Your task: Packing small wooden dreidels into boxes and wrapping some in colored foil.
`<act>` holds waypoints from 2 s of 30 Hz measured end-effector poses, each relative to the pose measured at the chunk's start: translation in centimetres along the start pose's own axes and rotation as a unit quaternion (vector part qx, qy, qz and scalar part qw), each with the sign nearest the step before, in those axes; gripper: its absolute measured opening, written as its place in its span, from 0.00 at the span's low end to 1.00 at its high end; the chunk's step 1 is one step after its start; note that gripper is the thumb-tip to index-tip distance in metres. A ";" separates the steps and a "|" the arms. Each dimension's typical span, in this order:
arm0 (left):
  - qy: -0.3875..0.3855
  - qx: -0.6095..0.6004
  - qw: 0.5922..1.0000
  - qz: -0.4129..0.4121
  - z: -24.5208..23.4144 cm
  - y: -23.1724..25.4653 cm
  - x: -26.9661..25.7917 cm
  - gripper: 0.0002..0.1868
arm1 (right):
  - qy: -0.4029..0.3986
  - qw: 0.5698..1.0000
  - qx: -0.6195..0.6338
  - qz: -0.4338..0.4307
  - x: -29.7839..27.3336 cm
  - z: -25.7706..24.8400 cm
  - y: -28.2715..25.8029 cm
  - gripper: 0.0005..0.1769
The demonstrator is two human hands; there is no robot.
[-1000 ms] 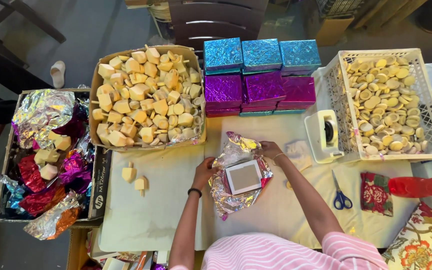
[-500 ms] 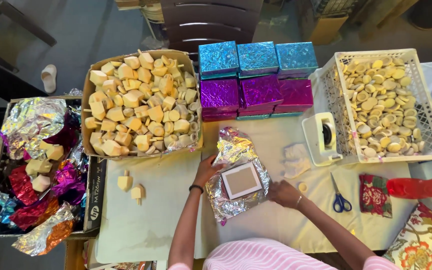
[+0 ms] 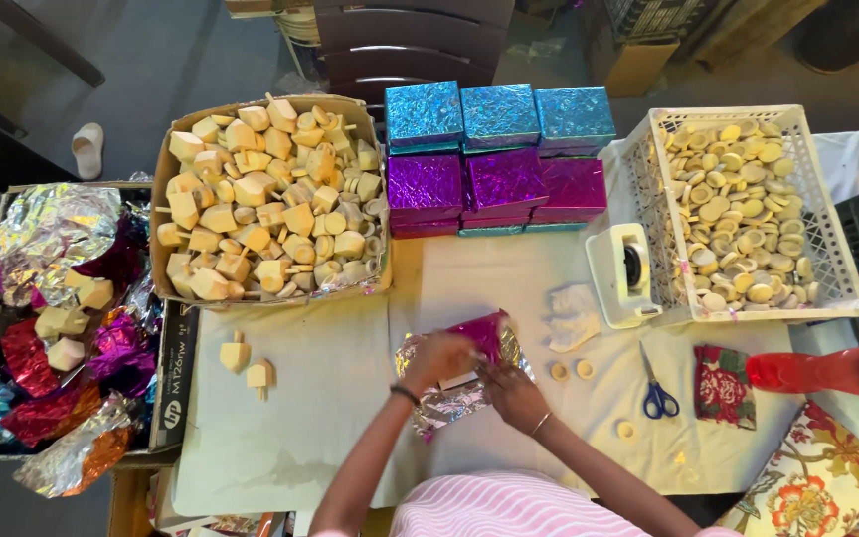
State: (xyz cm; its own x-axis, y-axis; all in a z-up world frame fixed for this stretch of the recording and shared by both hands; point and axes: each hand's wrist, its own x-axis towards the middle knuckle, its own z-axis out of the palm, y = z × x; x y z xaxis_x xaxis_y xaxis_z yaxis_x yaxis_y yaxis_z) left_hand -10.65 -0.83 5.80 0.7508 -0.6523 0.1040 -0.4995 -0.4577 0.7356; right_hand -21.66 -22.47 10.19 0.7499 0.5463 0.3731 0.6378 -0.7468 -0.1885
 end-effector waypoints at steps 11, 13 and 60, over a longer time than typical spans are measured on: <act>0.106 0.136 0.984 0.052 3.9 4.6 -6.5 0.18 | 0.018 0.975 0.094 0.203 -4.2 -1.6 0.5 0.21; 0.102 0.153 0.982 0.052 4.3 4.7 -6.7 0.21 | 0.075 0.969 0.067 0.227 -2.3 -2.9 0.6 0.23; 0.201 0.071 0.880 -0.425 3.1 8.4 -5.9 0.39 | 0.179 0.890 0.334 0.255 22.1 3.7 2.5 0.10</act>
State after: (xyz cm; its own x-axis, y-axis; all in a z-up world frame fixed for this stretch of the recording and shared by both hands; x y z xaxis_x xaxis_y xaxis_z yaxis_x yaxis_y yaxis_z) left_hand -20.59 -2.70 9.23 0.9573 0.2151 -0.1932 0.2880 -0.7660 0.5747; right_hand -2.86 -10.88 14.56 0.9437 -0.0440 0.3278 0.2829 -0.4063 -0.8689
